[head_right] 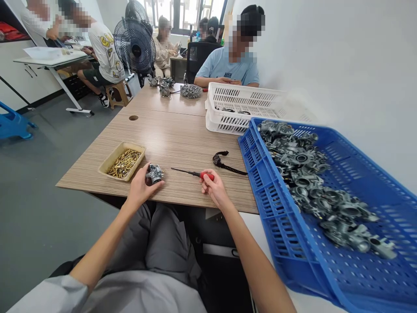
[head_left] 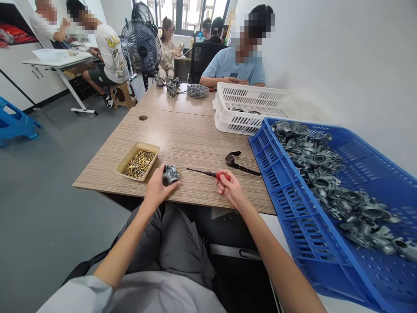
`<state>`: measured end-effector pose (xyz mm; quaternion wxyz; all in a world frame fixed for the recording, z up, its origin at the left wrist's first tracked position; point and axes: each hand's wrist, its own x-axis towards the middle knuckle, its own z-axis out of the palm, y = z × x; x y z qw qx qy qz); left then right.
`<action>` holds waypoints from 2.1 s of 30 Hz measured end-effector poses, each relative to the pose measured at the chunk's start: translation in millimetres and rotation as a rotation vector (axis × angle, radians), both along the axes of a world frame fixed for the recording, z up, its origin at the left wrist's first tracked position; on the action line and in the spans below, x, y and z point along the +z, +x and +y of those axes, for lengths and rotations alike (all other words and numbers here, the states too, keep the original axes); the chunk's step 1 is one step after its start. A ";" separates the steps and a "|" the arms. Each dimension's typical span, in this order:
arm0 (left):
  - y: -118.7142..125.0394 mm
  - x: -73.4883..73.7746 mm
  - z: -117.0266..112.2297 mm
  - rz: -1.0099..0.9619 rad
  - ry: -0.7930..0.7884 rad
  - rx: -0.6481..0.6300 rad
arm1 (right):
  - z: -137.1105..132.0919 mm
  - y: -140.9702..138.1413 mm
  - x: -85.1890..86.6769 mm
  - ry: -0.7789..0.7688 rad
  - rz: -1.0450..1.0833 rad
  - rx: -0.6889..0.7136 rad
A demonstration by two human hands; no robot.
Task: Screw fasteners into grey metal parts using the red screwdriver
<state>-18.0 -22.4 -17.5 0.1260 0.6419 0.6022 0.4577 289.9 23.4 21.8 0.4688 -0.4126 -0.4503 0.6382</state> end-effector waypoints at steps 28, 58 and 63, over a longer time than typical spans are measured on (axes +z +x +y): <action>-10.1 34.9 28.7 0.420 0.019 -0.429 | 1.4 1.3 -0.5 -0.278 0.342 -0.134; 20.3 13.1 82.9 0.060 -0.054 -0.280 | -0.7 4.2 4.9 -0.161 0.176 -0.090; 21.2 18.4 83.0 -0.041 -0.047 -0.307 | 8.0 8.1 4.7 -0.183 0.146 -0.105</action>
